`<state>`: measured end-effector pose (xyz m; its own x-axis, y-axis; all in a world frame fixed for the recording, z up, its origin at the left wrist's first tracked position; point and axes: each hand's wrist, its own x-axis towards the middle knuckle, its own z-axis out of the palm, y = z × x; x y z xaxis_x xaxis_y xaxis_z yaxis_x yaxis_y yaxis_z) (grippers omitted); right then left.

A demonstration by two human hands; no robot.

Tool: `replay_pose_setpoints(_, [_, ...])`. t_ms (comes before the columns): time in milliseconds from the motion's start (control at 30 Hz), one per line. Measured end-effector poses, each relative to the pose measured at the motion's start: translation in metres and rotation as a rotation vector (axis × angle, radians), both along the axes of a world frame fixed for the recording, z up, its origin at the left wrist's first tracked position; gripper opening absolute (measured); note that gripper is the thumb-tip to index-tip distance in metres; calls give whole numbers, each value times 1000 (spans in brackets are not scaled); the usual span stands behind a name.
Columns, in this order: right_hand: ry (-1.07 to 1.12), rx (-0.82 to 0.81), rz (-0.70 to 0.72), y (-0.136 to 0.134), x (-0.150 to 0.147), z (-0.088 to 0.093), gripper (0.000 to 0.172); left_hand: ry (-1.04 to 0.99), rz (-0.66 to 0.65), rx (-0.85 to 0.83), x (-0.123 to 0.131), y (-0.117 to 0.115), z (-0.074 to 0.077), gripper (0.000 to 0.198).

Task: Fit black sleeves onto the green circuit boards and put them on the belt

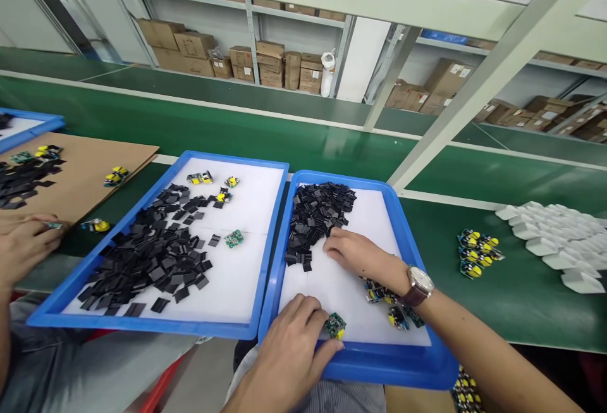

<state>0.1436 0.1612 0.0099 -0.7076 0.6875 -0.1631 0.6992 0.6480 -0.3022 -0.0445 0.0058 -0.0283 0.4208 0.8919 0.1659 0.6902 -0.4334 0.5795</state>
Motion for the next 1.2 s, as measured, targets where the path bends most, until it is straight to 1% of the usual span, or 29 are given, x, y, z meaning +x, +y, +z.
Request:
replay_pose_setpoints(67, [-3, -35, 31, -5, 8, 4, 18, -7, 3, -1, 0, 0, 1, 22])
replay_pose_setpoints(133, [-3, -41, 21, -10, 18, 8, 15, -11, 5, -2, 0, -1, 2, 22])
replay_pose_setpoints(233, [-8, 19, -74, -13, 28, 11, 20, -11, 1, -12, -1, -1, 3, 20])
replay_pose_setpoints(333, [-17, 72, -126, -11, 23, 8, 23, -14, -4, -14, -1, 0, 3, 18])
replay_pose_setpoints(467, [-28, 105, -114, -6, 2, 2, 25, 1, 13, -16, -3, 0, 3, 22])
replay_pose_setpoints(533, [-33, 104, -101, -5, -4, 1, 24, 15, 22, -25, -3, 0, 3, 24])
replay_pose_setpoints(633, [-18, 77, -62, -9, 2, 1, 16, 27, 28, -42, -4, 0, 3, 25])
replay_pose_setpoints(733, [19, 44, -37, -16, 17, 2, 7, 29, 36, -54, -3, 0, 3, 29])
replay_pose_setpoints(867, [62, 46, -71, -20, 31, 2, 25, 34, 46, -71, -4, 1, 4, 34])
replay_pose_setpoints(900, [66, 45, -67, -18, 31, 1, 26, 36, 47, -76, -4, 1, 3, 35])
replay_pose_setpoints(933, [67, 41, -52, -17, 30, 1, 22, 39, 46, -82, -5, 2, 3, 37])
replay_pose_setpoints(1000, [62, 27, -7, -12, 25, -2, 7, 45, 47, -89, -6, 3, 3, 43])
replay_pose_setpoints(1033, [58, 25, 12, -10, 22, -4, 6, 47, 44, -87, -6, 4, 3, 46])
replay_pose_setpoints(1133, [63, 47, 12, -3, 17, -7, 22, 38, -7, -71, -4, 7, 5, 51])
replay_pose_setpoints(1200, [84, 65, -8, -3, 17, -6, 27, 13, -56, -72, -3, 8, 8, 50])
